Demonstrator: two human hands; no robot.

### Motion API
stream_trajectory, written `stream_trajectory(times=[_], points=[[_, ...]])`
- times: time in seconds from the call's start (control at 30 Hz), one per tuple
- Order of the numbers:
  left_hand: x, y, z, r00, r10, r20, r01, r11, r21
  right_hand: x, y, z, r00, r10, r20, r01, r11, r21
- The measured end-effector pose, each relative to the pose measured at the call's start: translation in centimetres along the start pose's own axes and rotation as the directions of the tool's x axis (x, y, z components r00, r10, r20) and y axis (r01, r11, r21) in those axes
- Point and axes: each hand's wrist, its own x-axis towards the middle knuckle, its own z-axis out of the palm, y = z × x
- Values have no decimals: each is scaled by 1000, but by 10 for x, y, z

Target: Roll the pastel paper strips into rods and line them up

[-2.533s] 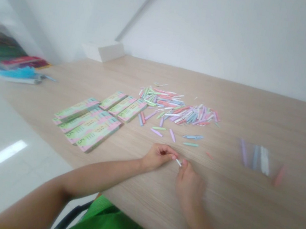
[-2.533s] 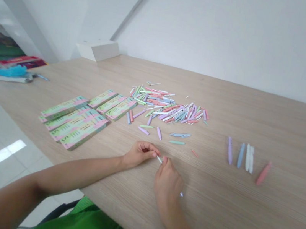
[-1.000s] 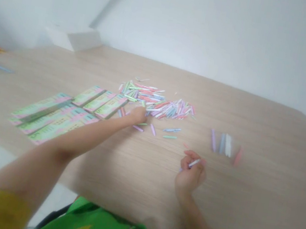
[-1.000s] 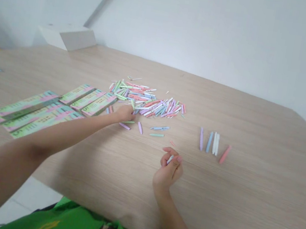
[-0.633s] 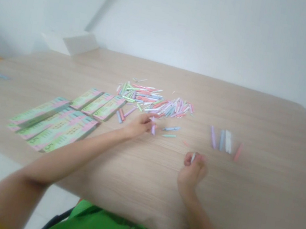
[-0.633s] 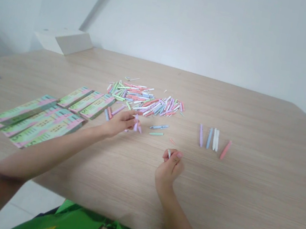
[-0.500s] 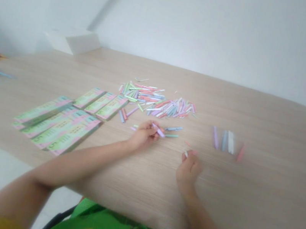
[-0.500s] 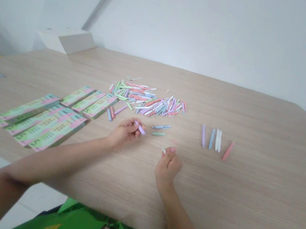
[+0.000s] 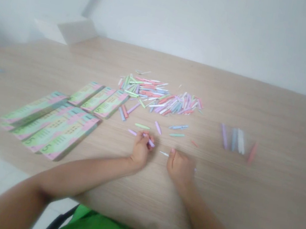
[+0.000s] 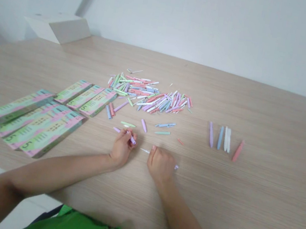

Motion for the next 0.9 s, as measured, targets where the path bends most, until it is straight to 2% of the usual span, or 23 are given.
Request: stream_trajectory(times=[0.2, 0.33, 0.57, 0.7, 0.77, 0.9], points=[[-9, -4, 0, 995, 56, 86, -66, 991, 120, -6, -6, 2, 997, 54, 61, -55, 998, 18], [-11, -2, 0, 989, 46, 142, -67, 987, 147, -10, -10, 6, 997, 72, 12, -73, 994, 78], [-13, -4, -1, 982, 73, 177, -111, 970, 215, -8, -14, 5, 983, 181, -37, -164, 948, 274], [-14, -7, -1, 975, 121, 187, -163, 959, 231, -8, -25, 0, 962, 263, -79, -232, 933, 277], [-16, -8, 0, 965, 143, 219, -191, 957, 217, -8, -31, -5, 960, 275, -47, -257, 938, 234], [-23, -8, 2, 920, 102, 379, -183, 965, 186, -7, -36, -19, 946, 291, 143, -318, 919, 231]])
